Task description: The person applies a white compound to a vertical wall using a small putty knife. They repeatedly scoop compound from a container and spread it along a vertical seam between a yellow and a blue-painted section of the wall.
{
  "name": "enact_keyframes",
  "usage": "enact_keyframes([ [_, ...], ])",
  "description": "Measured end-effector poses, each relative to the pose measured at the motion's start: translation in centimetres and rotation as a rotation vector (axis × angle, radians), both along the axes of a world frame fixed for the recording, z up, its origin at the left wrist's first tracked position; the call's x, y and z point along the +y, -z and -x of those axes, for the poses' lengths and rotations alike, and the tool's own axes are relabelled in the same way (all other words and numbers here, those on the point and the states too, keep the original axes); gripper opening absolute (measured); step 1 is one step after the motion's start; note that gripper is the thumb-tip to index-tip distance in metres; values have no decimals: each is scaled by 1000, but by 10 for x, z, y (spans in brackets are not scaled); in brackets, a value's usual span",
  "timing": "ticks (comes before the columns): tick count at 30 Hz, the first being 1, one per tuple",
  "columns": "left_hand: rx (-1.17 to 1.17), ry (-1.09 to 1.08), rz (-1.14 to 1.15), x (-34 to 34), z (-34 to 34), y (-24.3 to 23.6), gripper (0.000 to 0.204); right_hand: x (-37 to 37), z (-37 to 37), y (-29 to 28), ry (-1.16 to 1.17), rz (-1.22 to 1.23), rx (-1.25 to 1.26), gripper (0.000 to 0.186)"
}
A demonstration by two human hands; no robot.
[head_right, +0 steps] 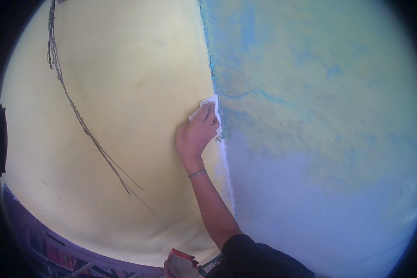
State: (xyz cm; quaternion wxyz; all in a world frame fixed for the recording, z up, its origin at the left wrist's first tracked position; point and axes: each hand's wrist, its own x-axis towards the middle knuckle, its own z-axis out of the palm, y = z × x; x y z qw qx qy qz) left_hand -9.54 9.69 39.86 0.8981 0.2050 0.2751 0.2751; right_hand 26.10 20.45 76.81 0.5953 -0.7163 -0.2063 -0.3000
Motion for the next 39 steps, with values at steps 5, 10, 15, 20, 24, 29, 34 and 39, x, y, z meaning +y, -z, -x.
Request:
enact_keyframes([
  [5, -11, -21, 0, 0, 3, 0, 67, -37, -6, 15, -177, 109, -95, 68],
  [10, -30, -48, -3, -3, 6, -2, 67, -78, -2, 35, -48, 66, -17, 55],
  [15, -20, -72, -6, -9, 9, -6, 67, -53, -4, 15, 63, 52, -201, 67],
  [20, -6, -77, -22, -9, 13, -9, 68, -24, -2, -7, 130, 147, -130, 74],
  [24, -5, -83, -30, -8, 13, -9, 68, -14, -3, -11, 133, 173, -91, 73],
  [29, 4, -87, -31, -7, 14, -12, 68, -13, 1, -4, 89, 210, -3, 71],
  [34, 6, -86, -34, -5, 16, -14, 68, -15, 4, 5, 85, 185, 16, 69],
  [39, 10, -92, -33, -5, 17, -13, 69, -18, 9, 13, 64, 208, 61, 67],
])
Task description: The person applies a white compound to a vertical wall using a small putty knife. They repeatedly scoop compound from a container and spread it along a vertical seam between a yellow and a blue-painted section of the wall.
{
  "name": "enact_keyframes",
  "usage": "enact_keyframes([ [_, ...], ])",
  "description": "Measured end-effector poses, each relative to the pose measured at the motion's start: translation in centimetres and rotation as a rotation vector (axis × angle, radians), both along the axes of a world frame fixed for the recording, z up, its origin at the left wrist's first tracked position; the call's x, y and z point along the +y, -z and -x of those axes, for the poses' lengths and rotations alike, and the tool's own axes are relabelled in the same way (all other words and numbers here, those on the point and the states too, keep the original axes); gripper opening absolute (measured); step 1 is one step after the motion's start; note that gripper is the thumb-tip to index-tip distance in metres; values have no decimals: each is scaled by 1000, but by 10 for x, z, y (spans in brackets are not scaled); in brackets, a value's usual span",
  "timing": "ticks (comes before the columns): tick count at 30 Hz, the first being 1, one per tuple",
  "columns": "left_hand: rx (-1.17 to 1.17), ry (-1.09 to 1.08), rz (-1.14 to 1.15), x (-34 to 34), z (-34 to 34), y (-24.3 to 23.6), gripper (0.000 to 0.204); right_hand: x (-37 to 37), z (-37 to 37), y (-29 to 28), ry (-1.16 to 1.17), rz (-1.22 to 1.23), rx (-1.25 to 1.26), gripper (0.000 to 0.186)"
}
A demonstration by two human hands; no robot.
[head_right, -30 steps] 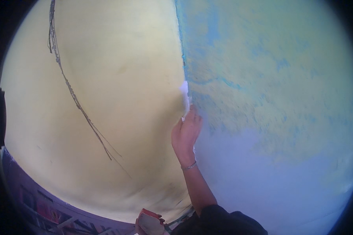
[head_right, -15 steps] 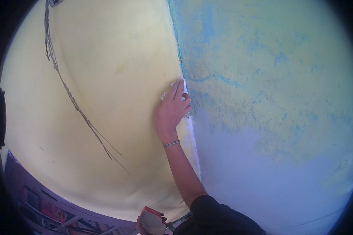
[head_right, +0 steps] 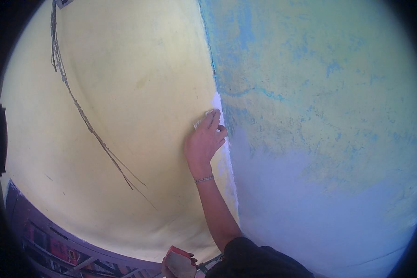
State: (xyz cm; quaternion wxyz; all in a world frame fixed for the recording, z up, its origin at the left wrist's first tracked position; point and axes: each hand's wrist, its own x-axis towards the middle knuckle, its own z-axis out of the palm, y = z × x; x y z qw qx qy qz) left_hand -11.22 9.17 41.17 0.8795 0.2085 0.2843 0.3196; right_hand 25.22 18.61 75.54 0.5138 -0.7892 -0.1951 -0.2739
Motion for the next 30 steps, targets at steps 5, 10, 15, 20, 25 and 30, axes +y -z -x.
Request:
enact_keyframes([
  [5, 5, -2, -4, 0, 1, 1, 69, -12, 4, 3, -78, 74, 85, 70],
  [10, 2, -9, -9, -1, 1, 4, 69, -41, 0, 29, -138, 4, -78, 59],
  [15, -7, -20, 1, -3, 2, 6, 69, -33, -10, 43, -391, -841, 310, 39],
  [20, -7, -25, -4, -4, 1, 4, 69, -35, -10, 15, -572, -1025, 582, 35],
  [25, -2, -17, -15, -3, 1, 2, 70, -33, 1, -30, -614, -1251, 744, 26],
  [30, -6, -10, -18, -1, 3, 2, 70, -24, -7, -54, -621, -1392, 791, 23],
])
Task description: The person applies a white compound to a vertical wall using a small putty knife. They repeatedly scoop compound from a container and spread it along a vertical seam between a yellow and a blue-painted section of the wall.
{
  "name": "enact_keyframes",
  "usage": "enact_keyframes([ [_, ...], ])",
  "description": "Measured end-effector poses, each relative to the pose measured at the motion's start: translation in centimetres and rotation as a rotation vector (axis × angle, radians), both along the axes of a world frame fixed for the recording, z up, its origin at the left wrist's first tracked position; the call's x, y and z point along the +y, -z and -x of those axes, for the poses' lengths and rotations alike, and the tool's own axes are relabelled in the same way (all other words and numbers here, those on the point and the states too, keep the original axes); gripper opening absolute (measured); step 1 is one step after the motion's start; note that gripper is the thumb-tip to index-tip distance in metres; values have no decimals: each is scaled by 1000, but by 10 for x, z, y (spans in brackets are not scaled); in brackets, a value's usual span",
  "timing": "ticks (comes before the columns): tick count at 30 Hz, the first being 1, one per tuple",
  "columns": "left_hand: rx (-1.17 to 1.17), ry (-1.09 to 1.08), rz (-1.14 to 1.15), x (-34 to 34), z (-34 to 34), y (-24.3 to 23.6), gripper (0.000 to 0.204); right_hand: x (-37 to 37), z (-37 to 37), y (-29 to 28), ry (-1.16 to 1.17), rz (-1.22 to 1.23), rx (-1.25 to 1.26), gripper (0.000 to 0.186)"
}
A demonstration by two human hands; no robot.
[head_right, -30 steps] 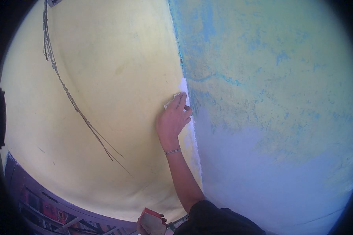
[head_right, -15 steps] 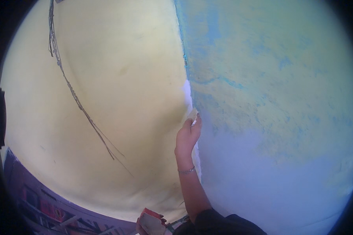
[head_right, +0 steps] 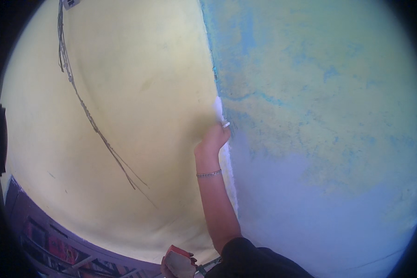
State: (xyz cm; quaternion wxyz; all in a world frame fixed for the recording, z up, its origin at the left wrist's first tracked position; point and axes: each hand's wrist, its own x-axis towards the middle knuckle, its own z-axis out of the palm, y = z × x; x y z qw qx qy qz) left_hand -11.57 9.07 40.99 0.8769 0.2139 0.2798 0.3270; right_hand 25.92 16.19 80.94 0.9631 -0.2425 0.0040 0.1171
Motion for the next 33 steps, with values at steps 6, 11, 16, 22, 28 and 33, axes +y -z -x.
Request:
enact_keyframes([
  [6, 11, 27, -11, 6, 3, -2, 70, 27, -15, -10, 107, -6, -54, 15],
  [11, 23, 51, -27, 11, 0, -7, 70, 28, -7, -25, 254, 253, -274, 31],
  [16, 31, 50, -33, 12, -1, -8, 71, 7, 35, 17, 709, 610, -632, 46],
  [22, 28, 3, -29, 7, 2, -6, 71, -7, 19, 67, 693, 738, -818, 49],
  [28, 29, -41, -10, -1, 6, -4, 71, -10, -20, 67, 694, 823, -910, 42],
  [33, 21, -50, -7, -4, 5, -2, 71, -16, -27, 40, 503, 788, -865, 43],
])
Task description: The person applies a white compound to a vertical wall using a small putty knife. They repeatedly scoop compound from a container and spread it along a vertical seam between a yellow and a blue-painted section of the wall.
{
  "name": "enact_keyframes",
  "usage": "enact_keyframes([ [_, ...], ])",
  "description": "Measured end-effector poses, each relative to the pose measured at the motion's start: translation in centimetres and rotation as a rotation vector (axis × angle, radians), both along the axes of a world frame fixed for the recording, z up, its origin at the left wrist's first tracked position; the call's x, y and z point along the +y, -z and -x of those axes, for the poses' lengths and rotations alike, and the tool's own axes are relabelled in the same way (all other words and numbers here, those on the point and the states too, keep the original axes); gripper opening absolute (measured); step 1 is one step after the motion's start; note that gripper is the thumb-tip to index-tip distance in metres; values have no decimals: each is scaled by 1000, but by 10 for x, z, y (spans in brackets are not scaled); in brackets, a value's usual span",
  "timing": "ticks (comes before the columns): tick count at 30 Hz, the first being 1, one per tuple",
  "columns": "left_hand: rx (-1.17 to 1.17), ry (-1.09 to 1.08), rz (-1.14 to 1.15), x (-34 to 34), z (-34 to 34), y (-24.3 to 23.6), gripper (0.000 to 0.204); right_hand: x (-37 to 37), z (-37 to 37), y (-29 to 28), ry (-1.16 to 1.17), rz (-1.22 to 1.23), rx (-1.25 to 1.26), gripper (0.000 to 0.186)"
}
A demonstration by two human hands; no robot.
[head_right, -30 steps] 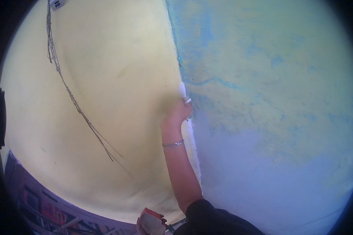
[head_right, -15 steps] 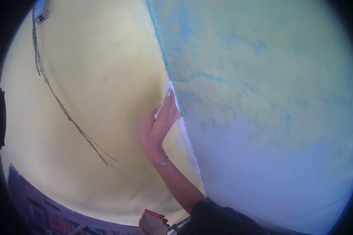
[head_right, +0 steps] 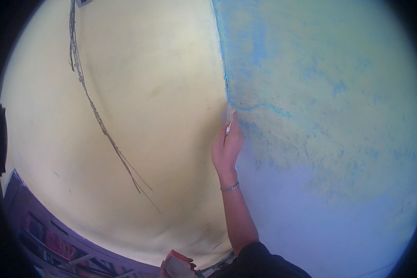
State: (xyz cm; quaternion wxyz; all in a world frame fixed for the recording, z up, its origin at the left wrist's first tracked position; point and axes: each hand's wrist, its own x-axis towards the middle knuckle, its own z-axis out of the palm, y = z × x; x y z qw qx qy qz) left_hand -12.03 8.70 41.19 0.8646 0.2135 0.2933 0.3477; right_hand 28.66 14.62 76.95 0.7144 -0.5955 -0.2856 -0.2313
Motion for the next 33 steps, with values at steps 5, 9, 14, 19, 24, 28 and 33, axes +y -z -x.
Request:
enact_keyframes([
  [5, -13, -4, 6, 0, -3, 1, 72, -4, 6, -20, -3, 58, -8, 42],
  [9, -17, -7, 9, 0, -5, 2, 72, -12, 4, -29, -176, -13, 88, 43],
  [14, -22, -16, 11, -2, -8, 3, 72, -37, 14, -28, -501, -335, 306, 44],
  [19, -20, -17, 14, 0, -11, 3, 72, -34, 37, -19, -286, -441, 82, 44],
  [24, -21, -16, 12, 3, -13, 2, 73, -20, 30, -21, 7, -238, -22, 44],
  [28, -26, -17, 15, 5, -14, 1, 73, -15, 33, -16, 65, -192, -84, 45],
  [33, -34, -15, 15, 7, -14, 1, 73, -6, 36, -4, 230, -73, -178, 45],
])
